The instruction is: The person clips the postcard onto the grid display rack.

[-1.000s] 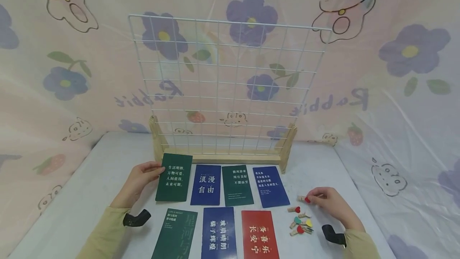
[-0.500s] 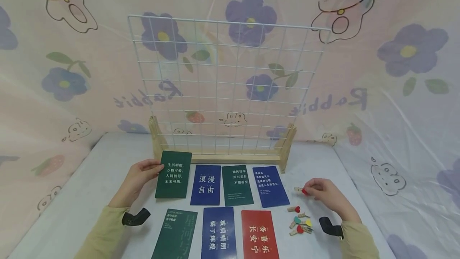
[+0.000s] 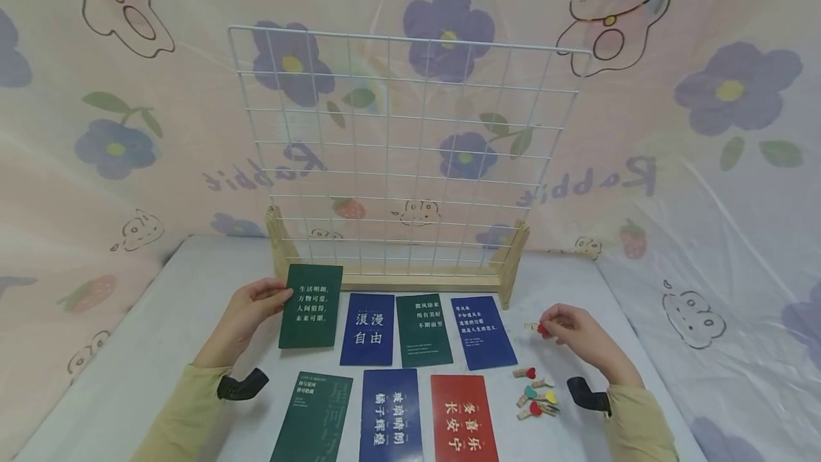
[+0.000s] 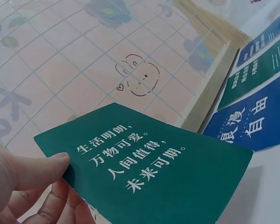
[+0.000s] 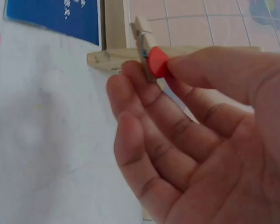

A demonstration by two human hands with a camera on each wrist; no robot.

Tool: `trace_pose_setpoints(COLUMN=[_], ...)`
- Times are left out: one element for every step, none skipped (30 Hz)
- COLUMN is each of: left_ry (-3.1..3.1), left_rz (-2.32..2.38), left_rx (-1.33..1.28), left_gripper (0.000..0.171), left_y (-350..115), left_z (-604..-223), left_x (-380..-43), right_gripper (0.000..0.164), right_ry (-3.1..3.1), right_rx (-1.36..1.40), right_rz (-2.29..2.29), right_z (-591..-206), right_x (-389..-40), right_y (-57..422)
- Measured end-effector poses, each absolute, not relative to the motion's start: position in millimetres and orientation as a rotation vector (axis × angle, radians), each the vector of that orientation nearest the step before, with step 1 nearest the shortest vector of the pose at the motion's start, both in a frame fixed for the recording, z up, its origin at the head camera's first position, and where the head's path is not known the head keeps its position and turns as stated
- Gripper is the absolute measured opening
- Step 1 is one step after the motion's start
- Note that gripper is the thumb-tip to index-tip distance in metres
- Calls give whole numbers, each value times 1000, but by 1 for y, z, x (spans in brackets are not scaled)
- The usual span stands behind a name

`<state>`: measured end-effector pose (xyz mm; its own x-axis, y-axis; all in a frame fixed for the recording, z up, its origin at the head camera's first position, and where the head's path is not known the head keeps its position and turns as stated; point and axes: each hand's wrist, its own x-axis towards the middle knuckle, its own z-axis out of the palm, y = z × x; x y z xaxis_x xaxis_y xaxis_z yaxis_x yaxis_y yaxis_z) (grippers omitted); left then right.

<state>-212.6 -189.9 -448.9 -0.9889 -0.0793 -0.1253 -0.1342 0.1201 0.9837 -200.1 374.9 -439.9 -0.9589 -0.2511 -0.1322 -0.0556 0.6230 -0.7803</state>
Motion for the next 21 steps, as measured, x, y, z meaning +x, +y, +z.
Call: trace_pose_setpoints(left_ry=[2320, 2317, 2312, 2307, 2304, 2302, 2300, 2293, 2294, 2298, 2297, 2299, 2297, 2295, 2293, 2289, 2282, 2279, 2274, 2270, 2265], left_rz=[2044, 2050, 2055, 2062, 2065, 2070, 2074, 2081, 2079, 2074, 2072, 2071, 2076, 2077, 2079, 2081, 2087, 2092, 2098, 2098, 2101], left_rx=[-210, -209, -205, -206, -200, -198, -193, -201, -196, -187, -182, -178, -176, -170, -163, -155, -154, -147, -143, -138, -136], left_gripper=[38, 38, 37, 37, 37, 37, 37, 36, 36, 37, 38, 38, 37, 37, 37, 38, 38, 38, 38, 38, 38], left_y=[-190, -189, -188, -188, -187, -186, -185, -185, -184, -184, -183, -182, -182, -181, -181, -180, -179, -179, -179, -178, -178], left_z=[-448, -448, -447, -446, -446, -445, -445, -444, -443, -442, -441, -439, -438, -436, -435, -434, -433, -432, -431, -431, -430], left_x=[-213, -213, -213, -213, -213, -213, -213, -213, -212, -212, -212, -212, -212, -212, -212, -212, -212, -212, -212, -212, -212], right_gripper=[22, 22, 23, 23, 25, 26, 28, 30, 31, 33, 34, 34, 34, 34, 33, 34, 33, 33, 33, 33, 33], right_ry=[2621, 2624, 2627, 2629, 2628, 2631, 2632, 2631, 2632, 2631, 2630, 2633, 2633, 2635, 2641, 2644, 2646, 2651, 2652, 2657, 2658], right_rx=[-267, -277, -290, -297, -301, -302, -302, -289, -285, -271, -260, -267, -265, -261, -267, -269, -282, -298, -299, -311, -322], right_rz=[-1254, -1266, -1272, -1282, -1294, -1302, -1307, -1311, -1311, -1312, -1309, -1301, -1300, -1300, -1299, -1300, -1302, -1308, -1311, -1310, -1312], right_z=[-438, -437, -435, -434, -432, -431, -429, -428, -427, -425, -424, -422, -421, -420, -419, -418, -417, -416, -415, -414, -413], right_x=[-201, -202, -202, -203, -203, -204, -204, -205, -205, -205, -206, -207, -208, -209, -211, -212, -213, -215, -216, -217, -218], right_y=[374, 372, 371, 369, 368, 367, 365, 364, 362, 360, 359, 357, 355, 353, 352, 350, 349, 347, 345, 343, 341])
